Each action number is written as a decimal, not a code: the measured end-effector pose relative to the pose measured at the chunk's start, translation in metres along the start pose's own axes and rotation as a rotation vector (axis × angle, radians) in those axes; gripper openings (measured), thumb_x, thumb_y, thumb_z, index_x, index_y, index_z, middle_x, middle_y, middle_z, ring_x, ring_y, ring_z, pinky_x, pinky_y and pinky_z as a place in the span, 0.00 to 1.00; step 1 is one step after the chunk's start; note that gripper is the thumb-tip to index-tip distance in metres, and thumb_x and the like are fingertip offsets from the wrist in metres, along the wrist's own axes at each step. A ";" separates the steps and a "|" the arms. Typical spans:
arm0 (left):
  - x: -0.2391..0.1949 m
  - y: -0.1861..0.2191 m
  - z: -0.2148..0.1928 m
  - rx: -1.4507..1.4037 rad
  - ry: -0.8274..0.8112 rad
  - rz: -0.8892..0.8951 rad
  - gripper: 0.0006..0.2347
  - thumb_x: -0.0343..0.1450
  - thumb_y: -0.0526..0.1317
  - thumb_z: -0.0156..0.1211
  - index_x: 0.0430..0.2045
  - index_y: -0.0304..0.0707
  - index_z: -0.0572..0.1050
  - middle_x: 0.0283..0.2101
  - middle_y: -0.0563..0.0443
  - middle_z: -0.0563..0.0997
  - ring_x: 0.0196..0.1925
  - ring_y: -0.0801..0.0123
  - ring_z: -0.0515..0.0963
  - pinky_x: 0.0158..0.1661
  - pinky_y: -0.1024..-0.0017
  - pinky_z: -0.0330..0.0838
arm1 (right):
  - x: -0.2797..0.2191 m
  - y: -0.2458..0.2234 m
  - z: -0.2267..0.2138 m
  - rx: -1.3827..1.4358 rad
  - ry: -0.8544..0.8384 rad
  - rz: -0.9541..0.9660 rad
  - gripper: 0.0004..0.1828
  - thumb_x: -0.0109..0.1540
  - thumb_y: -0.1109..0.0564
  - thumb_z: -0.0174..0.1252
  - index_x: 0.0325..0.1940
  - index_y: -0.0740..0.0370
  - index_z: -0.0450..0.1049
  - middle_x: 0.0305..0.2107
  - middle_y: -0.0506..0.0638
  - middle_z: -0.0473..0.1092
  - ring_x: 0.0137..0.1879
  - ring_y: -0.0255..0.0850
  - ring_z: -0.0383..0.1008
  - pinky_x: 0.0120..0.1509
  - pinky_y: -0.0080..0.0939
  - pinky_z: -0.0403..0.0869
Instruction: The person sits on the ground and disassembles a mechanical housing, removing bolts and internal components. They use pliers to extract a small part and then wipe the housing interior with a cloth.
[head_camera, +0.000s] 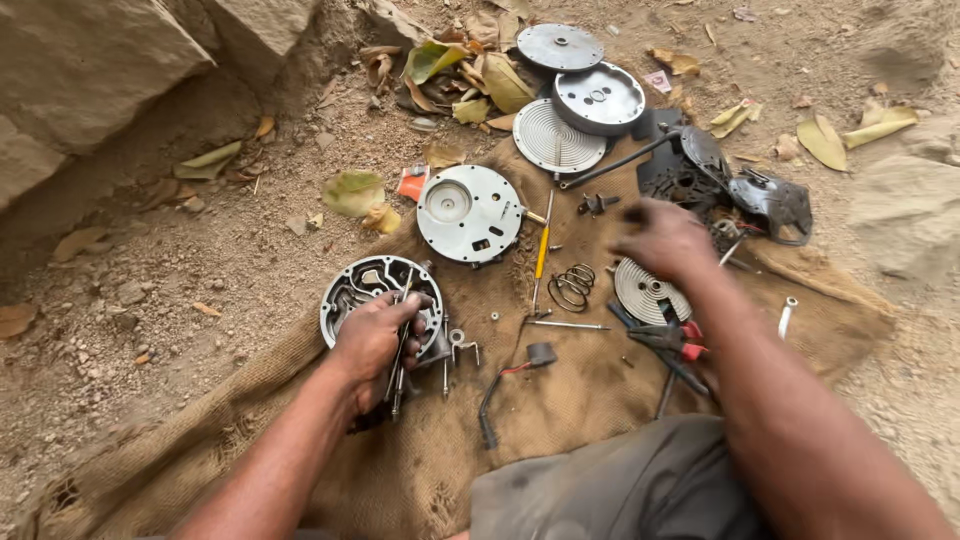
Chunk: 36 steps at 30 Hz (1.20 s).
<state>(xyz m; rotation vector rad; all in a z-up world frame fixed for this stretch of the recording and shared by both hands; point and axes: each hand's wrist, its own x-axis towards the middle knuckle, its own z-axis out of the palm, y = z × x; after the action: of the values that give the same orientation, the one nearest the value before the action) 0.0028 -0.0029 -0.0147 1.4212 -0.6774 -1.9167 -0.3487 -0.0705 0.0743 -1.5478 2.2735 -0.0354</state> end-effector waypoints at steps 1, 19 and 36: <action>-0.003 0.000 0.000 -0.001 -0.011 0.001 0.08 0.75 0.43 0.54 0.38 0.41 0.77 0.23 0.58 0.72 0.21 0.76 0.66 0.23 0.76 0.62 | 0.001 0.019 0.000 -0.148 0.005 0.021 0.40 0.54 0.40 0.73 0.67 0.52 0.69 0.62 0.54 0.69 0.65 0.49 0.70 0.71 0.53 0.68; -0.012 0.012 0.001 0.036 0.014 0.047 0.06 0.74 0.43 0.57 0.35 0.42 0.75 0.25 0.58 0.72 0.21 0.77 0.67 0.23 0.77 0.61 | 0.006 0.159 0.001 0.433 0.688 0.124 0.21 0.55 0.57 0.75 0.50 0.62 0.78 0.46 0.56 0.77 0.49 0.46 0.78 0.55 0.46 0.76; -0.001 0.000 0.002 0.179 0.085 0.005 0.11 0.75 0.45 0.55 0.42 0.36 0.78 0.25 0.55 0.73 0.23 0.73 0.68 0.25 0.74 0.63 | 0.040 0.164 0.055 0.370 0.527 0.338 0.49 0.46 0.49 0.84 0.63 0.69 0.66 0.49 0.69 0.72 0.53 0.61 0.73 0.55 0.58 0.71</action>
<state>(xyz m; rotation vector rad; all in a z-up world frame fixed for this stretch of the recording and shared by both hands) 0.0013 -0.0024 -0.0140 1.5989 -0.8279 -1.8178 -0.4899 -0.0321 -0.0271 -1.0313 2.6908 -0.8065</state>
